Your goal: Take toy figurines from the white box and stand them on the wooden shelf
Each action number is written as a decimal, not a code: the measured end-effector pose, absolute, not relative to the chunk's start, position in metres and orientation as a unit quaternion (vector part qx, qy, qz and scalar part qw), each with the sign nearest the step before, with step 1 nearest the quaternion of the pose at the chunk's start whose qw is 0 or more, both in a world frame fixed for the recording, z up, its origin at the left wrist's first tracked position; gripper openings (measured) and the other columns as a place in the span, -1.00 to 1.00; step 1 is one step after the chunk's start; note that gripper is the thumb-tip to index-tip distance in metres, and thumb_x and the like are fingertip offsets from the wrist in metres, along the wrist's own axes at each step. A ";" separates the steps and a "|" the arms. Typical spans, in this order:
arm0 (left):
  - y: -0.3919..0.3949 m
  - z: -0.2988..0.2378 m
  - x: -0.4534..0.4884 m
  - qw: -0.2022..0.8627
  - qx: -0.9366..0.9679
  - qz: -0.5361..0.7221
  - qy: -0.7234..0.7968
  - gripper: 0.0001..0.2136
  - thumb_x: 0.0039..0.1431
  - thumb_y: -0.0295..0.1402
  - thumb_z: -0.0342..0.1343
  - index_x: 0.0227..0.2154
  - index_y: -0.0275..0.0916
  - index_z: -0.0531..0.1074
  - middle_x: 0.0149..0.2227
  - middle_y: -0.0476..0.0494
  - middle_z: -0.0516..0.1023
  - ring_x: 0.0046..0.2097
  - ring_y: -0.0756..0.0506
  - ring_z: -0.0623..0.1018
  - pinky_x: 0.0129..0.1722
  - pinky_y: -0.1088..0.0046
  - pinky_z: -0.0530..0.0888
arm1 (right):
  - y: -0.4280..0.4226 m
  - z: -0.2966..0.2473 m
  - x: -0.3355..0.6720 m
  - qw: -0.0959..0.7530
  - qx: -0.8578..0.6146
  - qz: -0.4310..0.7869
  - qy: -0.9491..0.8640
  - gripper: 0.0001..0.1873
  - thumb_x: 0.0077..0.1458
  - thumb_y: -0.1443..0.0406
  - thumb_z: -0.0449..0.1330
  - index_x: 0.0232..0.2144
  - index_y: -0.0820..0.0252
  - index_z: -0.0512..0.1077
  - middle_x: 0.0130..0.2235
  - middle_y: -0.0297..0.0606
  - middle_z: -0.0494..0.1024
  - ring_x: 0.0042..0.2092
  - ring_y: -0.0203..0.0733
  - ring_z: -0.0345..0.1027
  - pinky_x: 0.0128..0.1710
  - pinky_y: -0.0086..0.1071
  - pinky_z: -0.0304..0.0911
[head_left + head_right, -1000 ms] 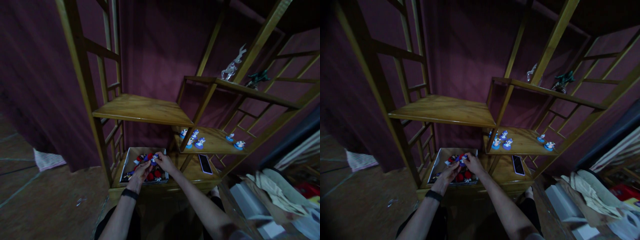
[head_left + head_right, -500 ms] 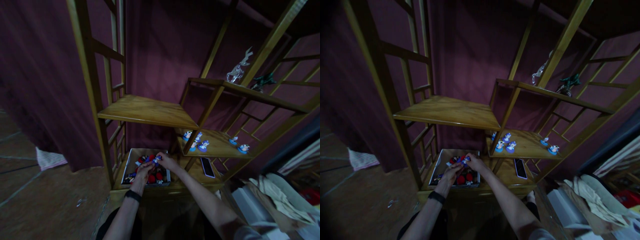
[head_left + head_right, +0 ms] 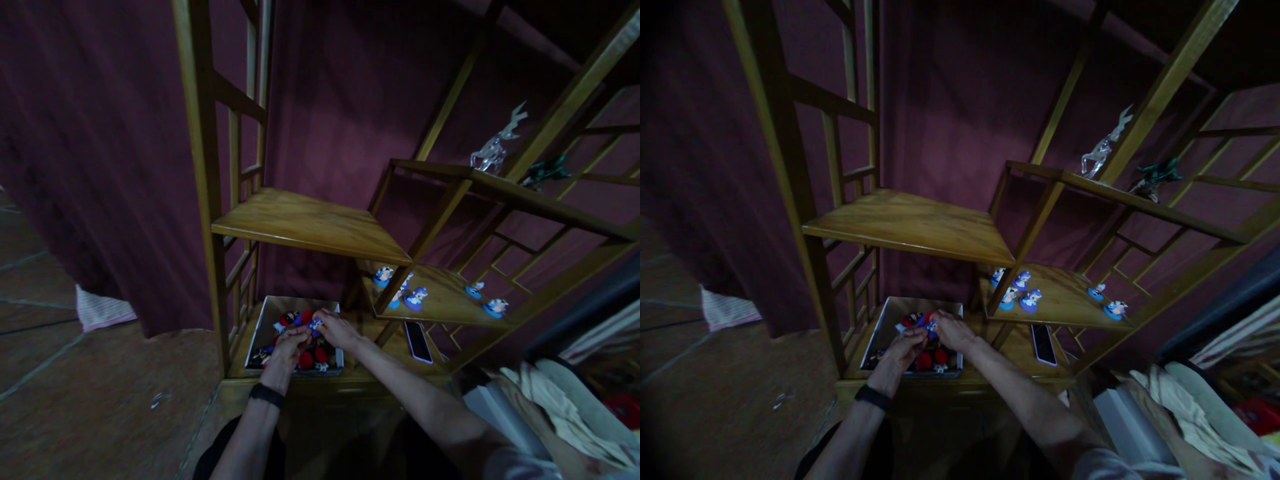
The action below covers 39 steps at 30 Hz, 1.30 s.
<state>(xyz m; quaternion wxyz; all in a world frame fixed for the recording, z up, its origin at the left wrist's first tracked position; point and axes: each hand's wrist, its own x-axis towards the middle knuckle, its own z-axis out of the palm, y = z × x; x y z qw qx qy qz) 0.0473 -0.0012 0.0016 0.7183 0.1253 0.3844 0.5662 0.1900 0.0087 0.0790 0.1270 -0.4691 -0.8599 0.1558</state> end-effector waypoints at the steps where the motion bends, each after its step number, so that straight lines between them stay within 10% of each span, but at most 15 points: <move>1: -0.002 0.002 0.047 0.722 0.122 0.564 0.382 -0.81 -0.28 -0.77 0.14 -0.64 -0.36 0.44 -0.62 -0.06 0.49 -0.54 0.04 0.48 -0.46 0.58 0.45 | 0.009 0.081 0.190 0.118 -0.455 0.154 -0.869 -0.74 0.06 0.42 -0.01 -0.17 0.11 0.28 -0.15 -0.29 0.36 -0.13 -0.26 0.25 -0.15 -0.42 0.10; 27: -0.008 0.011 0.056 0.608 0.187 0.635 0.438 -0.90 -0.28 -0.59 0.21 -0.61 -0.34 0.45 -0.62 -0.04 0.49 -0.55 0.02 0.46 -0.47 0.53 0.39 | 0.026 0.063 0.177 0.168 -0.555 0.217 -0.786 -0.76 -0.02 0.32 0.12 -0.22 0.05 0.36 -0.16 -0.34 0.40 -0.05 -0.22 0.21 -0.04 -0.33 0.10; 33: -0.004 0.008 0.051 0.663 0.122 0.597 0.434 -0.84 -0.19 -0.69 0.12 -0.57 -0.31 0.42 -0.63 0.01 0.46 -0.59 0.07 0.45 -0.53 0.60 0.41 | 0.035 0.064 0.185 0.237 -0.535 0.406 -0.702 -0.50 -0.11 0.37 0.21 -0.04 0.18 0.29 -0.31 -0.31 0.45 -0.28 -0.27 0.32 -0.22 -0.37 0.24; 39: -0.002 0.009 0.051 0.690 0.113 0.574 0.426 -0.81 -0.17 -0.73 0.12 -0.52 -0.33 0.43 -0.56 -0.04 0.50 -0.53 0.06 0.50 -0.49 0.61 0.46 | 0.023 0.067 0.198 0.321 -0.554 0.537 -0.549 -0.73 -0.04 0.36 0.18 -0.21 0.23 0.40 -0.40 -0.34 0.47 -0.40 -0.37 0.34 -0.30 -0.43 0.27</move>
